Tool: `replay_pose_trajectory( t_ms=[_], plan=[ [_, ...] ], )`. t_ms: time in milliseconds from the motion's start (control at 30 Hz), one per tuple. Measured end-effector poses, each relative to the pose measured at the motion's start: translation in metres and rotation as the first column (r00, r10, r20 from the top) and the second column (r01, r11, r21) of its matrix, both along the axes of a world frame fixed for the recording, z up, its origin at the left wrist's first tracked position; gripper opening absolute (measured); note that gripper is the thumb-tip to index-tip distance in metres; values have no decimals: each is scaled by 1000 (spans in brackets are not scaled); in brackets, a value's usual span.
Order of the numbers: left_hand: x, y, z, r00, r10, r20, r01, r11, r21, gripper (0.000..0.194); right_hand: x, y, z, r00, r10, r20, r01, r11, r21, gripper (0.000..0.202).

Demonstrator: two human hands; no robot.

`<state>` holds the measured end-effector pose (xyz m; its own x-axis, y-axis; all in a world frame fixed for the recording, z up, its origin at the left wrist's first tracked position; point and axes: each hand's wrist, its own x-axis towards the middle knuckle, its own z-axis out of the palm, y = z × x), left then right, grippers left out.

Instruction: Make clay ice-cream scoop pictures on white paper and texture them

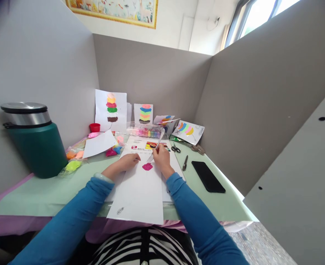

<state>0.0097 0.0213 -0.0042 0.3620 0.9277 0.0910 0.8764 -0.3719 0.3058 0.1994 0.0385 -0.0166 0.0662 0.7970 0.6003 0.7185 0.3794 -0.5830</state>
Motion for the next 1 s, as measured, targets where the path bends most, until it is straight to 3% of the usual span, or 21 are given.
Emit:
replay_pose_trajectory(
  t_ms=[133,333,800,1000],
  plan=[
    [0,0,0,1000,2,-2,-2,1000,5,35,-3,-6,1,991,116,-72,-120,991,-58,16],
    [1,1,1,1000,8,-6,-8,1000,2,36,-11,-8,0,983,172,-57,-177,979,-103,17],
    [1,-1,3,1000,4,-18,-4,1000,-5,37,-13,5,-3,992,-26,122,33,998,-59,7],
    [1,-1,3,1000,13,-15,-13,1000,-7,36,-11,-2,-2,998,68,5,-68,996,-52,13]
  ],
)
